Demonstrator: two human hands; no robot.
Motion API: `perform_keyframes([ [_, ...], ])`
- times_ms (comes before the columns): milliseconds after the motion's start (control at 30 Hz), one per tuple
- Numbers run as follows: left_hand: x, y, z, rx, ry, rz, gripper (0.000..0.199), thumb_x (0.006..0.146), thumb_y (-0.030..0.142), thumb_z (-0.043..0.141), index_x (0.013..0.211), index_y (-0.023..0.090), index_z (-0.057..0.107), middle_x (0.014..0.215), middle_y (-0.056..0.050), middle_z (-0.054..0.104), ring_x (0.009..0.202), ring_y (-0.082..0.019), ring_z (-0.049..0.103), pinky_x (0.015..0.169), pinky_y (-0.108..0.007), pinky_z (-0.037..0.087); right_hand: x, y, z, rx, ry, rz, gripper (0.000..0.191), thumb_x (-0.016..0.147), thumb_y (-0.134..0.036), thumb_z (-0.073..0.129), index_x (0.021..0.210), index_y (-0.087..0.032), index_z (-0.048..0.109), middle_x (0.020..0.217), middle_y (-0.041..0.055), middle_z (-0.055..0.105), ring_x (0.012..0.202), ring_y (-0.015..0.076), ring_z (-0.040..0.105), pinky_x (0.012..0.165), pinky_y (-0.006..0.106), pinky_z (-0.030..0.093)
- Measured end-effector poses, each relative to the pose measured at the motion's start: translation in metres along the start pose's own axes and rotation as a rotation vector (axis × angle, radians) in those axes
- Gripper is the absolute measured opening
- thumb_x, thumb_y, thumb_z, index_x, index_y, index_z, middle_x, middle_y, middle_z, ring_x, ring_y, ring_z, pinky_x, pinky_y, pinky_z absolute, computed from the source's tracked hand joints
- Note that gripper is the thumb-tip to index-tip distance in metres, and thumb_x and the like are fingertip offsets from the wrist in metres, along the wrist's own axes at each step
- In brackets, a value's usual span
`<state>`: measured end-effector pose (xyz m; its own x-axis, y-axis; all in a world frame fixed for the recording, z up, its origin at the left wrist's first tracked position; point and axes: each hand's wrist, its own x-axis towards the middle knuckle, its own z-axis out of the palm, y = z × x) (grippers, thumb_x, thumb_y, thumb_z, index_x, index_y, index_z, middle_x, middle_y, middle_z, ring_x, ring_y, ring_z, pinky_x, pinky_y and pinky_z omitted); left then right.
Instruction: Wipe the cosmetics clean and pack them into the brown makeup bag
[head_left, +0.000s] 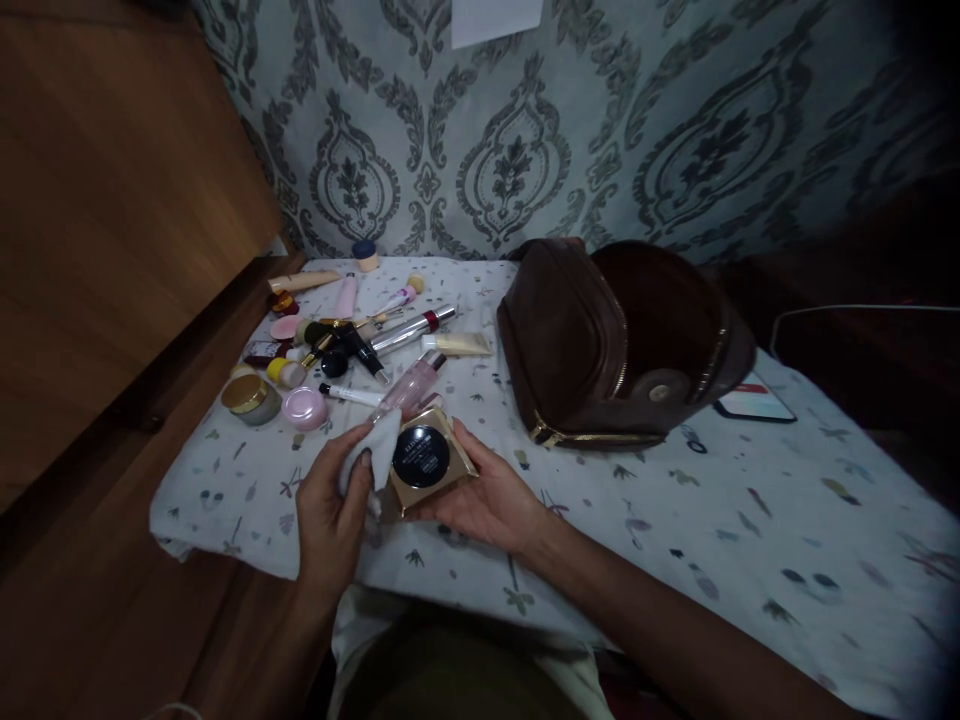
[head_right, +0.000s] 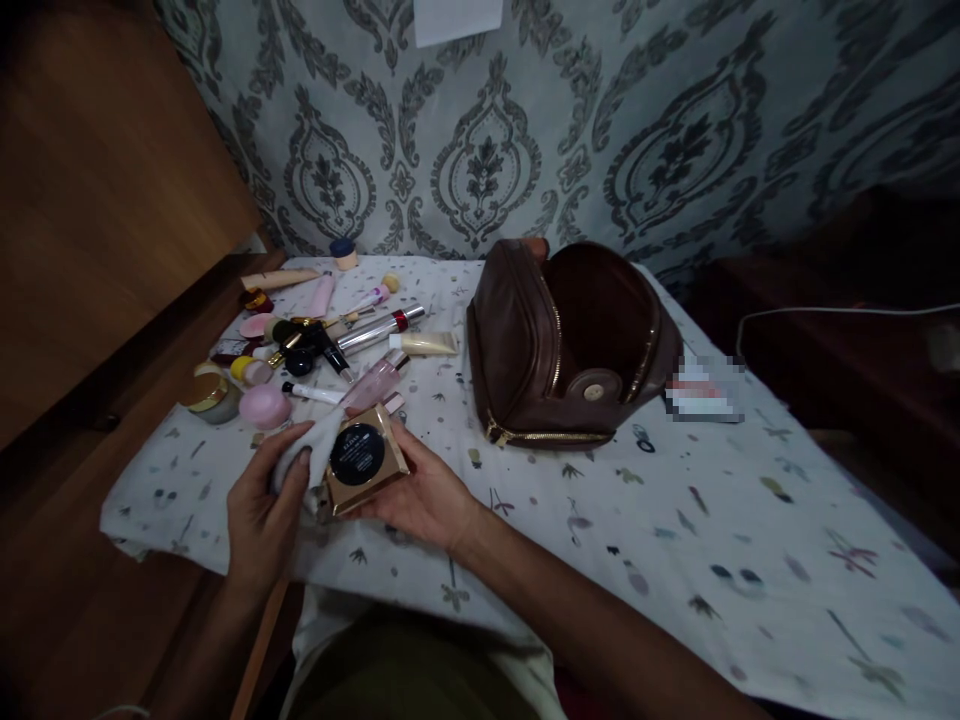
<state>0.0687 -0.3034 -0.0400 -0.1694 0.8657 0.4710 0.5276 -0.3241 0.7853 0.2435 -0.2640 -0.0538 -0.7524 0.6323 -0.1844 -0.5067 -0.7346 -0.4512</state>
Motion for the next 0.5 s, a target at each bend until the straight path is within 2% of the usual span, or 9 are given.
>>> perform_keyframes([
  [167,0.0,0.001,-0.001,0.087,-0.078,0.066,0.025,0.097,0.024,0.054,0.117,0.023,0.067,0.097,-0.002,0.067,0.089,-0.016,0.063,0.078,-0.027,0.049,0.001,0.003,-0.002,-0.067,-0.022,0.014,0.066,0.093,-0.073,0.039,0.105,-0.016,0.07,0.095,0.0102,0.074,0.085,0.0197,0.068,0.081,0.037,0.054],
  [267,-0.001,0.005,0.0,0.164,-0.107,0.1,0.027,0.097,0.024,0.053,0.119,0.021,0.067,0.088,-0.002,0.062,0.082,-0.016,0.061,0.073,-0.027,0.049,0.002,0.007,-0.003,-0.151,0.021,-0.006,0.068,0.09,-0.076,0.042,0.104,-0.016,0.071,0.085,0.0063,0.073,0.075,0.017,0.066,0.074,0.033,0.054],
  [367,0.0,0.01,0.003,0.171,-0.124,0.139,0.028,0.097,0.022,0.052,0.121,0.021,0.066,0.088,-0.002,0.061,0.081,-0.016,0.06,0.072,-0.027,0.049,0.002,0.011,-0.002,-0.241,0.072,-0.045,0.069,0.087,-0.079,0.043,0.106,-0.019,0.071,0.076,0.0027,0.07,0.067,0.0149,0.062,0.066,0.03,0.053],
  [500,0.002,0.018,0.005,0.159,-0.135,0.207,0.032,0.097,0.017,0.05,0.127,0.023,0.062,0.087,-0.001,0.059,0.077,-0.014,0.058,0.069,-0.026,0.048,0.001,0.013,0.003,-0.329,0.112,-0.11,0.069,0.084,-0.081,0.045,0.115,-0.023,0.069,0.079,0.0013,0.07,0.068,0.0148,0.061,0.062,0.027,0.051],
])
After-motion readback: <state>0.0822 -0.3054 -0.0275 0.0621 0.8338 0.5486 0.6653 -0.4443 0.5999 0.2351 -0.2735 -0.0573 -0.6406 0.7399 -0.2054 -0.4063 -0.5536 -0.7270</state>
